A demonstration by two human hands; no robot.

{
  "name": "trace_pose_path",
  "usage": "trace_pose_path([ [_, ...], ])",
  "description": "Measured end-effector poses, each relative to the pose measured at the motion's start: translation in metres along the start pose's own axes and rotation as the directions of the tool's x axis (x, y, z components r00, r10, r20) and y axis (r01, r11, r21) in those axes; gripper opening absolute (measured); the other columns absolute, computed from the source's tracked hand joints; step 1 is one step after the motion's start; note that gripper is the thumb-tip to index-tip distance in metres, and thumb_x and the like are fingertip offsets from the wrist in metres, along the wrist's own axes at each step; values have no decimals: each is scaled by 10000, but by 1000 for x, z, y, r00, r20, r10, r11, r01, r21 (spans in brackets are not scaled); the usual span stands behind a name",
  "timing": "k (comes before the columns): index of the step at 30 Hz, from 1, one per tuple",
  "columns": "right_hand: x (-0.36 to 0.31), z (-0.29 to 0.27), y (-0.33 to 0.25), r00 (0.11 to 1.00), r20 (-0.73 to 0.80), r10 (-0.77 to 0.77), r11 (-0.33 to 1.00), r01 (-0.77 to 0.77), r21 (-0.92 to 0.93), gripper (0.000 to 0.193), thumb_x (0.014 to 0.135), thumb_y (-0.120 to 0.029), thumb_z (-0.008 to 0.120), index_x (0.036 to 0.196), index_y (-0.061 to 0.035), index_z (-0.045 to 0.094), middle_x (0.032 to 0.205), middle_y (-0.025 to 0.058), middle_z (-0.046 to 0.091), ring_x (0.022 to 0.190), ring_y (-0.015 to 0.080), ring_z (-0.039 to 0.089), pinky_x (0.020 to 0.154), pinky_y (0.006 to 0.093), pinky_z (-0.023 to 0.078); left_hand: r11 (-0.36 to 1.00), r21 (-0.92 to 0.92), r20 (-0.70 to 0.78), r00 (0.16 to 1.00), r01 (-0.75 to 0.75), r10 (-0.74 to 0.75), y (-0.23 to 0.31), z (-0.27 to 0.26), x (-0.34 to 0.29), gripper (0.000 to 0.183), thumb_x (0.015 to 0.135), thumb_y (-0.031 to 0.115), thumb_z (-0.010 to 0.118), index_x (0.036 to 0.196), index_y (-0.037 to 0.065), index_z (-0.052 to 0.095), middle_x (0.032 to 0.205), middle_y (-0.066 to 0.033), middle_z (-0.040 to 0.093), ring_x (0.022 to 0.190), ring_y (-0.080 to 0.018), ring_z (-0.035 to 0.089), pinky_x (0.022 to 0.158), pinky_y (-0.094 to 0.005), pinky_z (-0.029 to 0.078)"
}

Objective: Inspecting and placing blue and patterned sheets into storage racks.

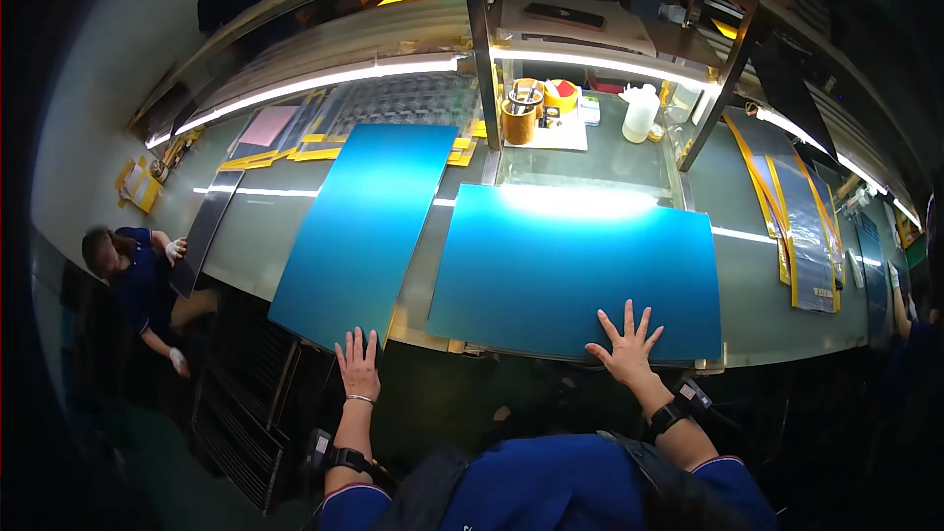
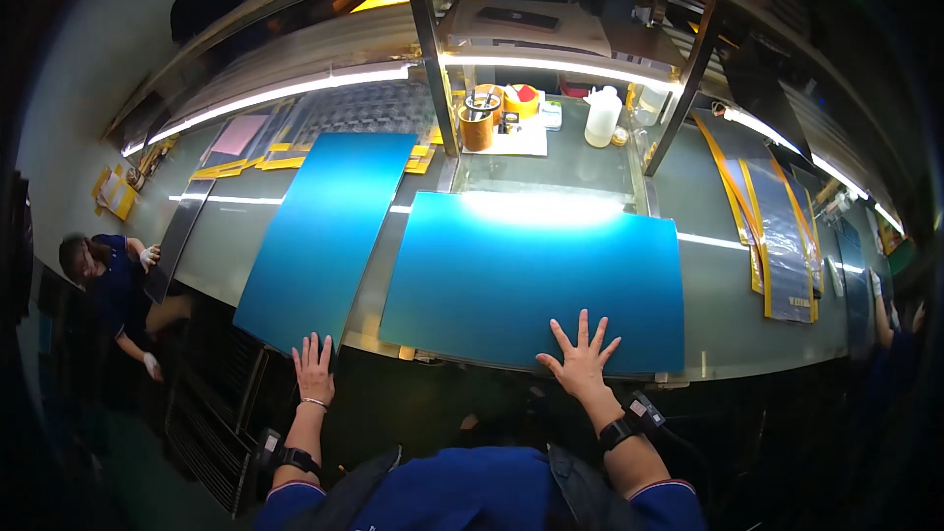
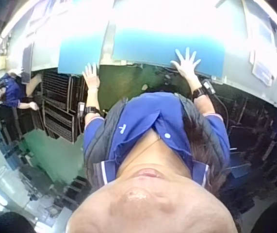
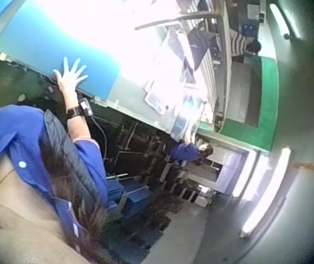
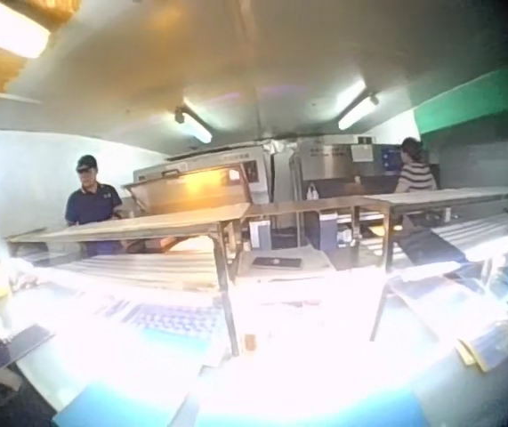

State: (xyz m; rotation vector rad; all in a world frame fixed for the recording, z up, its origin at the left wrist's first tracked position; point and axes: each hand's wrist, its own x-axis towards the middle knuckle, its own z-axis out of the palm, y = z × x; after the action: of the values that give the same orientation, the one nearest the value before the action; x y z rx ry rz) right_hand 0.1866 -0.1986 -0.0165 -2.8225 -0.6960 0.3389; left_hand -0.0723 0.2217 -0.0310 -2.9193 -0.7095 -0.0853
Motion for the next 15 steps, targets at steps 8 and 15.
trace_pose_path([
  [8, -12, 1, 12, 995, -27, 99, 983, -93, 157, 687, 826, -586, 528, 1408, -269, 348, 1517, 197, 31, 1374, 453, -61, 977, 721, -37, 933, -168, -548, 817, -318, 180, -34, -51, 7, 303, 792, -58, 500, 1057, 18, 627, 1005, -165, 663, 921, -333, 651, 811, -408, 534],
  [15, -22, -18, -78, 847, -531, -33, 672, 412, 615, 389, 809, -141, 674, 1162, -25, 560, 1206, 182, 542, 1128, 303, 527, 960, 372, 413, 290, -944, -330, 476, -158, -815, -106, -246, -115, 160, 854, 45, 623, 1006, -3, 634, 889, -52, 657, 764, -144, 623, 682, -260, 522],
])
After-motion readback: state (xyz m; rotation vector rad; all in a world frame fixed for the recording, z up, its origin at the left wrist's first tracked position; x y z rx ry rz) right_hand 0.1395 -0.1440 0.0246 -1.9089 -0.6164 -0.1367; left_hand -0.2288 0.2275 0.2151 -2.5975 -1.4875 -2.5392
